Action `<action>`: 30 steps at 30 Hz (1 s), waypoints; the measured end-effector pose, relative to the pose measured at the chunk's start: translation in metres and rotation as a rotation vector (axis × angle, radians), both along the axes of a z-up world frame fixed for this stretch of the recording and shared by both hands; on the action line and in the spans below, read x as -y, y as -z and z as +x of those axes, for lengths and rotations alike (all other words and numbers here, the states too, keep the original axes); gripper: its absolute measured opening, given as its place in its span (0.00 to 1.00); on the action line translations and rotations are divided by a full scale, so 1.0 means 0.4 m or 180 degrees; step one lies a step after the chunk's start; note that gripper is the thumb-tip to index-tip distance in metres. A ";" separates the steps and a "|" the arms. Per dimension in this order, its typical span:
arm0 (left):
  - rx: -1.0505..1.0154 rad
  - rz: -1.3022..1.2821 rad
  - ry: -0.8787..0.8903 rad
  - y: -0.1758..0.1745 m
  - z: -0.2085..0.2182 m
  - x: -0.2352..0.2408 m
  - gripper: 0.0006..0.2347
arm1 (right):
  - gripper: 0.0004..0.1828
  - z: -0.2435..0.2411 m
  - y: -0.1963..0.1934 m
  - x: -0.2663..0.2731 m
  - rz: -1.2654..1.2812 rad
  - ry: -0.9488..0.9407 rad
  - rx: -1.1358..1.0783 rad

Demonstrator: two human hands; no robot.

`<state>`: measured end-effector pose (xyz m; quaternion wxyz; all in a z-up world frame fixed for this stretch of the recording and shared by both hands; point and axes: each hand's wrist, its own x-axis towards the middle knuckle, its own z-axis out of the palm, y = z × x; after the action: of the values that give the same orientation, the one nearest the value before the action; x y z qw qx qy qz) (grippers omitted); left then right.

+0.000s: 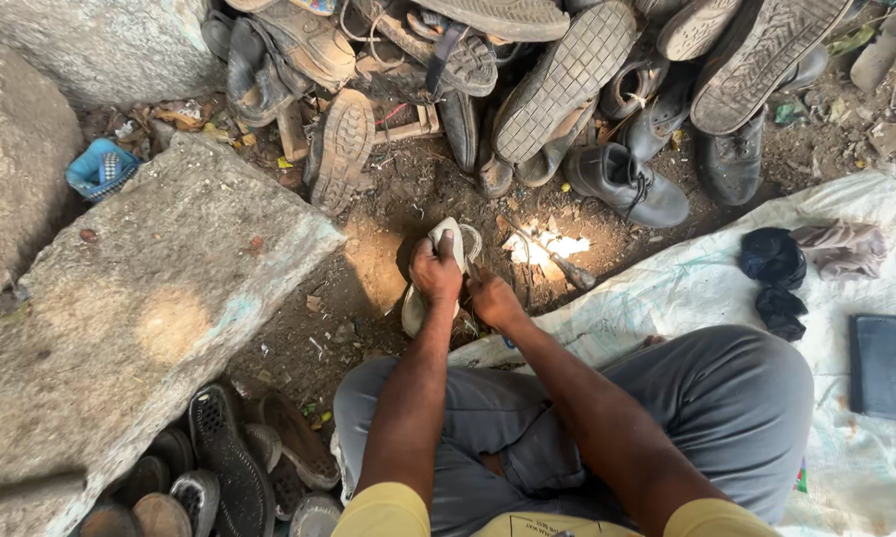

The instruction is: The person sits on the ground and uses a knife to scrape and clean the soles of several shoes. They handle multiple pairs of footwear, including sandals and sneakers, picking them up from a pile, scraping the soles, and placing them aside.

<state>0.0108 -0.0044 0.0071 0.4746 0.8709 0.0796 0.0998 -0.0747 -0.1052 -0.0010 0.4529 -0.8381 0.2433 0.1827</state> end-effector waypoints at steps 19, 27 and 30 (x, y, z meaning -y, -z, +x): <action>-0.0203 -0.0438 0.0078 0.081 -0.003 -0.017 0.21 | 0.14 -0.105 0.133 -0.003 -0.1285 -0.1811 0.2133; -0.0224 -0.0657 0.0075 0.087 0.038 -0.034 0.14 | 0.17 -0.171 0.009 -0.079 0.0251 -0.0129 0.0302; 0.0145 0.0364 0.0556 0.022 0.021 -0.021 0.17 | 0.16 -0.175 0.022 -0.063 0.0187 -0.0263 0.0775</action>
<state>0.0193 0.0040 -0.0019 0.4327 0.8977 -0.0133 0.0822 -0.1447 -0.0799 -0.0098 0.4955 -0.8497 0.1463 0.1052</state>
